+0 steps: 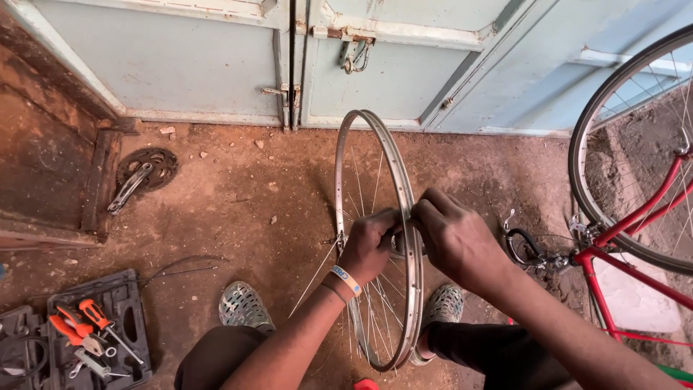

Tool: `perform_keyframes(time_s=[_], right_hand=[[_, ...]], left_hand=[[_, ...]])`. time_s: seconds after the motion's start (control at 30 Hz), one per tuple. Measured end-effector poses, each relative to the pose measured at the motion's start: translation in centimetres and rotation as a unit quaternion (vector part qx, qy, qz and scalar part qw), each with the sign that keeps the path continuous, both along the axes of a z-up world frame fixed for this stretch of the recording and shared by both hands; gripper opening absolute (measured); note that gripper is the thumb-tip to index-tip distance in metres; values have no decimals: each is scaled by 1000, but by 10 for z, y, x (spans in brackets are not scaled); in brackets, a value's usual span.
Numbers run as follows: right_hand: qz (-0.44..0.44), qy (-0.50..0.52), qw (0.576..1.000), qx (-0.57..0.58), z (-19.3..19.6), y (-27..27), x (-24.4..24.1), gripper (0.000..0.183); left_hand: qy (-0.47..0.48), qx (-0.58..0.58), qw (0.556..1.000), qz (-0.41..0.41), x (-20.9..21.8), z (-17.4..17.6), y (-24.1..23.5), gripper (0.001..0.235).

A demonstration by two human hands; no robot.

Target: The person is sitting on the ground and working on a bicycle wheel, using a tool to tighten or adjust the spokes. The person rotates the wheel to access different sections and continues the adjustment process throughout the video.

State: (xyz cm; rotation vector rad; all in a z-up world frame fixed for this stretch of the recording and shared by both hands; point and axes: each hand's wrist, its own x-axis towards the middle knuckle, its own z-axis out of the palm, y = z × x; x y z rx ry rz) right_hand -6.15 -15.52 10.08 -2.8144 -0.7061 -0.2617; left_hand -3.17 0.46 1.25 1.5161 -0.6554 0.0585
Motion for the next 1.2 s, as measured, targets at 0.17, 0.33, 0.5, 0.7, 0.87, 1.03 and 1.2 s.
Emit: perform_keyframes(time_s=[0.17,0.33,0.5,0.7,0.87,1.03,1.2], right_hand=[[-10,17,998,64,18,15,-3,5],[-8,5,1000,-16,2,3,-3,10],[-33,13,999,-11,10,2,-4,4],[-51,60,996,34,17,8,-7,4],[-67,97,983,140,20,8,-3,12],[-56,6,998,12,4,-2,-6,5],[-38,135,979,148,29,-2,0,18]], left_hand=[[-1,12,1000,-9,2,-11,-3,23],[-8,18,1000,-20,3,0,-2,21],[-24,23,999,-18,7,-9,-4,19],[-19,34,999,-29,8,-3,-1,21],[6,27,999,-43,8,-13,-1,22],[6,28,999,-42,7,-8,-4,21],[-12,39,998,-44,4,-3,-6,22]])
